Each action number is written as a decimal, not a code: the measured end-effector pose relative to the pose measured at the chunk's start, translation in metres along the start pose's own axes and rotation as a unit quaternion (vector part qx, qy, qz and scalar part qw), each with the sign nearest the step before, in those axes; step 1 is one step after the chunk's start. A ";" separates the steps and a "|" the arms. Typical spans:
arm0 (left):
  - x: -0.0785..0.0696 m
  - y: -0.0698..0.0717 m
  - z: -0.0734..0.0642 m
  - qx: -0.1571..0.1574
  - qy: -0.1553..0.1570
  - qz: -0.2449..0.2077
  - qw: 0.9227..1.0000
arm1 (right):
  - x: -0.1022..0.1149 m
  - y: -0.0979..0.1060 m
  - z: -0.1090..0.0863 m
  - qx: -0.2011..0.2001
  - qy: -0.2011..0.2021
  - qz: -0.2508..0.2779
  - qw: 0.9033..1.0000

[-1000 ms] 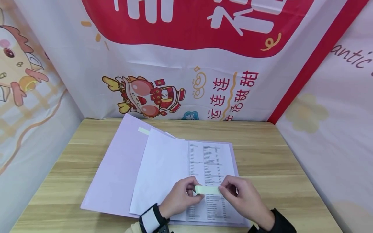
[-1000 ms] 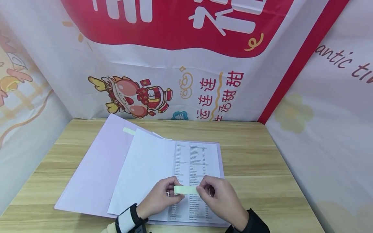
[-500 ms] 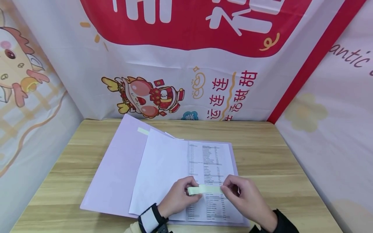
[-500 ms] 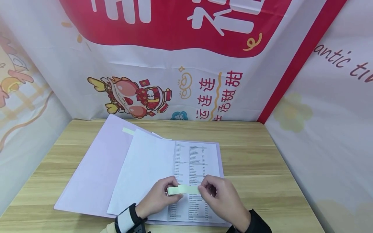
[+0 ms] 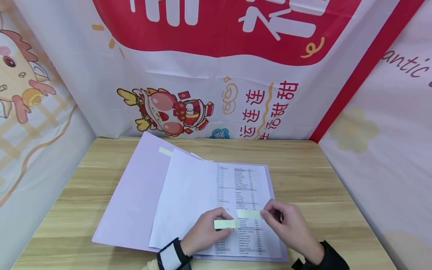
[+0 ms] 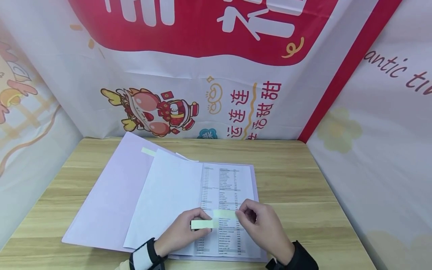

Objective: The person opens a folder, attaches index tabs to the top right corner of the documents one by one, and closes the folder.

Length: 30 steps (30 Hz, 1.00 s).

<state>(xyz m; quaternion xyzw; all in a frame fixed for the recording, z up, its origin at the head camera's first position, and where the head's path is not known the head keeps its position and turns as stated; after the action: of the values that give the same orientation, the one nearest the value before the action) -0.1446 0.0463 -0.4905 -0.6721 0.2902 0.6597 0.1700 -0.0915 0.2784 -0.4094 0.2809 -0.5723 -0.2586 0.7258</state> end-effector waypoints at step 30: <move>0.010 -0.070 -0.023 0.099 -0.016 0.441 0.892 | -0.028 -0.007 0.003 0.017 -0.061 -0.006 0.998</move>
<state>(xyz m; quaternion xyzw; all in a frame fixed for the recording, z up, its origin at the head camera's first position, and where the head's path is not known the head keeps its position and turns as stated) -0.0841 0.0847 -0.5091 -0.4444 0.6180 0.6450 -0.0679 -0.1009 0.2929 -0.4331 0.2800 -0.6181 -0.2698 0.6832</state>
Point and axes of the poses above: each hand's wrist, its own z-axis towards the middle knuckle, its own y-axis out of the back of the hand, x = y × z, the point moved 2 cm from there along z, towards the middle knuckle, and after that the axes turned 5 degrees about -z, right-handed, at the moved point
